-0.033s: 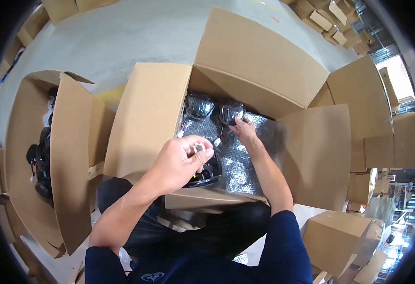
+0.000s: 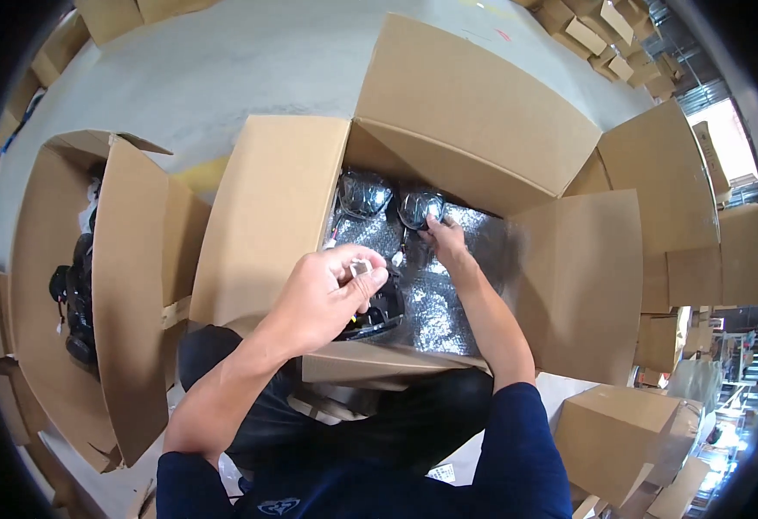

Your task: The person packs plastic-wrapped components into cardboard boxes by hand, adding bubble wrap for shipping.

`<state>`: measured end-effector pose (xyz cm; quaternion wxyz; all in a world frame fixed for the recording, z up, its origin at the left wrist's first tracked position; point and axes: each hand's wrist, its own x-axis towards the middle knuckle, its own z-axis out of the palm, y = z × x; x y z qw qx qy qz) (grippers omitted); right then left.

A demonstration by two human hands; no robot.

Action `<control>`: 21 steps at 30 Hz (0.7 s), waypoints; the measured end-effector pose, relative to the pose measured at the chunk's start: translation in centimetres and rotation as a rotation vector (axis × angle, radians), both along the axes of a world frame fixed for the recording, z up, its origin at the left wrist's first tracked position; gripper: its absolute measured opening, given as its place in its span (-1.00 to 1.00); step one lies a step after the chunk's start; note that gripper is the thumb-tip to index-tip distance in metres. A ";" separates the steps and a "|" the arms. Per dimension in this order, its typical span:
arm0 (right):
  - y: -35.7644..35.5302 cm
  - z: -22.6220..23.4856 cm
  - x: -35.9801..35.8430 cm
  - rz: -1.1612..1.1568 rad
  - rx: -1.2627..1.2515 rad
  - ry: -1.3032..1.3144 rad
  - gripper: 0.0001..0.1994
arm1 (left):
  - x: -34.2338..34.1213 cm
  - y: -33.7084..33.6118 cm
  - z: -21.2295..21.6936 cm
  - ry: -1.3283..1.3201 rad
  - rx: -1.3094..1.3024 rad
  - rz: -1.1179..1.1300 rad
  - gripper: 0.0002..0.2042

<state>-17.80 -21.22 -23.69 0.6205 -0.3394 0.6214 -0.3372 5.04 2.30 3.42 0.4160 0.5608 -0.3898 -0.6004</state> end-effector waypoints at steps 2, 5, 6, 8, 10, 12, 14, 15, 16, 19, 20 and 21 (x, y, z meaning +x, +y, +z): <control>-0.2 -0.2 -0.2 0.024 -0.018 0.079 -0.35 | 0.0 0.0 0.1 0.017 -0.031 0.093 -0.81; 0.1 0.4 0.7 0.273 -0.358 0.568 -0.44 | 0.4 0.1 0.1 0.096 -0.173 0.164 -0.76; -0.1 0.0 -0.4 0.255 -0.361 0.574 -0.44 | 0.0 -0.1 0.1 0.101 -0.181 0.147 -0.76; -1.2 -0.6 -4.3 0.231 -0.509 0.895 -0.41 | -1.5 -1.2 0.1 0.181 -0.240 0.096 -0.74; 0.6 2.3 -2.1 0.321 -0.450 0.718 -0.44 | -1.5 -0.7 -0.6 0.143 -0.275 0.070 -0.73; 4.0 6.9 -0.6 0.449 -0.190 0.087 -0.55 | -1.3 -0.1 -0.9 0.133 -0.296 0.039 -0.72; 7.3 9.2 -1.0 0.664 0.005 -0.333 -0.55 | -2.1 0.1 -0.6 0.183 -0.344 0.016 -0.72; 9.3 11.0 -0.3 0.739 0.066 -0.384 -0.52 | -2.2 0.4 -0.6 0.224 -0.383 0.003 -0.73; 10.6 12.4 -0.3 0.809 0.123 -0.431 -0.49 | -2.5 0.4 -0.5 0.230 -0.388 -0.011 -0.73; 10.4 13.0 -1.9 0.728 0.174 -0.377 -0.48 | -3.6 0.8 0.0 -0.007 -0.457 -0.202 -0.73; 10.1 14.6 -2.1 0.729 0.157 -0.306 -0.47 | -3.9 0.7 -0.3 -0.078 -0.508 -0.243 -0.73; 10.4 15.8 -2.4 0.636 0.239 -0.420 -0.38 | -4.3 0.6 -0.1 -0.103 -0.494 -0.306 -0.72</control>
